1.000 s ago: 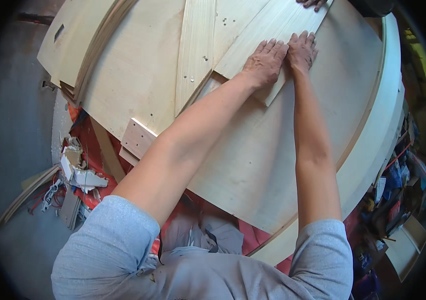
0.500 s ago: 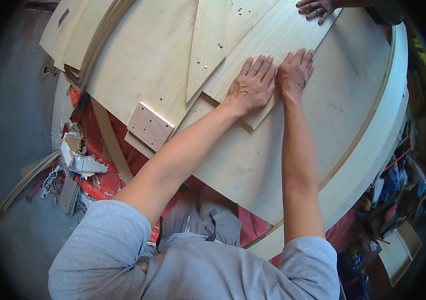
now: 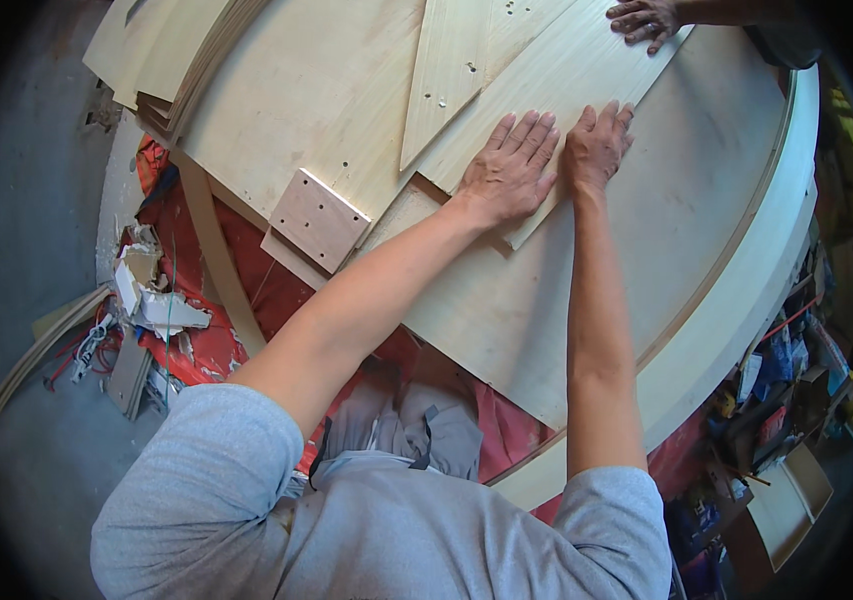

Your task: The person positions wooden boards on a large panel on a workbench, handling long slats and smaller rectangular pieces by hand.

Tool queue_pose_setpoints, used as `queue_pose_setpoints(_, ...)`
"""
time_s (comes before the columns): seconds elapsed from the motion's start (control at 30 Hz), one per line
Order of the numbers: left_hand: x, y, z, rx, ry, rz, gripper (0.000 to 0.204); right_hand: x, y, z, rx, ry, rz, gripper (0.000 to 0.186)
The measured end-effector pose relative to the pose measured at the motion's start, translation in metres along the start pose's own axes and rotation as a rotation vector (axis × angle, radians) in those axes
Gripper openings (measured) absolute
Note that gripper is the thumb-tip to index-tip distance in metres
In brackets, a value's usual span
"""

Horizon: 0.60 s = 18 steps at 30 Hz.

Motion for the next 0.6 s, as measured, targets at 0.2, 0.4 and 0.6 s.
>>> queue_pose_setpoints(0.2,0.015,0.014,0.009,-0.038,0.047,-0.058,0.055,-0.002,0.063,-0.044,-0.284,0.147,0.184,0.081)
queue_pose_setpoints(0.4,-0.023,0.046,0.008,-0.05,0.05,0.031,0.079,-0.026,0.109,-0.063,-0.277,0.027,0.112,0.091)
queue_pose_setpoints(0.6,-0.014,0.038,0.007,-0.044,-0.018,0.061,0.104,-0.027,0.107,-0.059,-0.27,-0.012,0.169,0.103)
Point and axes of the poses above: each hand's wrist, its own y-axis towards the middle knuckle, its own x-axis out of the back of the hand, z = x × y, the point moved 8 cm from there along y, towards the middle knuckle, and after that the axes turned 3 degrees about x, right-handed, at the moved point
